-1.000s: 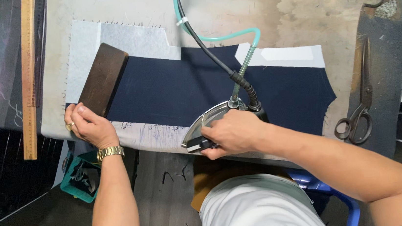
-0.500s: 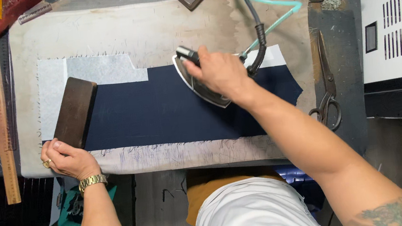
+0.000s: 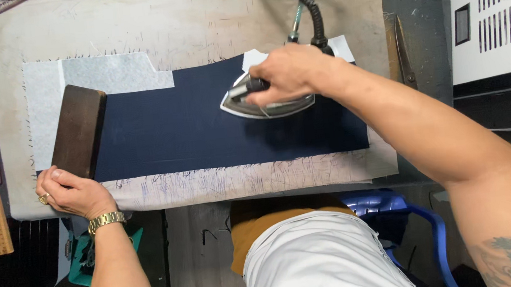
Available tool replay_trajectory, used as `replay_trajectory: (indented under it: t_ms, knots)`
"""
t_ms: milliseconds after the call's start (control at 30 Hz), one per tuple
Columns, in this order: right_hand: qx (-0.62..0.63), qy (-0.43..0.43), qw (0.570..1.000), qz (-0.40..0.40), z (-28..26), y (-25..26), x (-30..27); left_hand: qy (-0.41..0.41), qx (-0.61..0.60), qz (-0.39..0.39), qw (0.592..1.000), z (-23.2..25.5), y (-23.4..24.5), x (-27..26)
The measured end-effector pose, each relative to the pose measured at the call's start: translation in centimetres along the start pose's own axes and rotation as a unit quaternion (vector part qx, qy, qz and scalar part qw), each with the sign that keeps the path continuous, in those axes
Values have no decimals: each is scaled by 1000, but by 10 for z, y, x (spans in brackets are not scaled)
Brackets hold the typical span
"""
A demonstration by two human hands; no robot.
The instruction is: The person irons a piece of dark blue fabric using a steam iron and a wooden block, then cuts along the marked edges of the fabric with shears.
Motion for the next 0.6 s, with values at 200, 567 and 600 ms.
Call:
replay_trajectory:
  t_ms: [200, 567, 600]
  knots:
    - [-72, 139, 984, -88, -13, -75, -55, -8, -4, 0, 1000, 5, 4, 3]
    - [4, -140, 952, 274, 50, -112, -58, -12, 9, -12, 1000, -4, 0, -3]
    - [20, -168, 940, 296, 63, -104, -55, -12, 18, -6, 1000, -7, -2, -5]
Point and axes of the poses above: each hand's wrist, its own x-axis towards the middle knuckle, its own y-axis out of the back of the hand, z = x × y, the point moved 2 cm from there along x, towards the middle knuckle, and after that the axes turned 6 degrees about x, right-handed, at the moved point
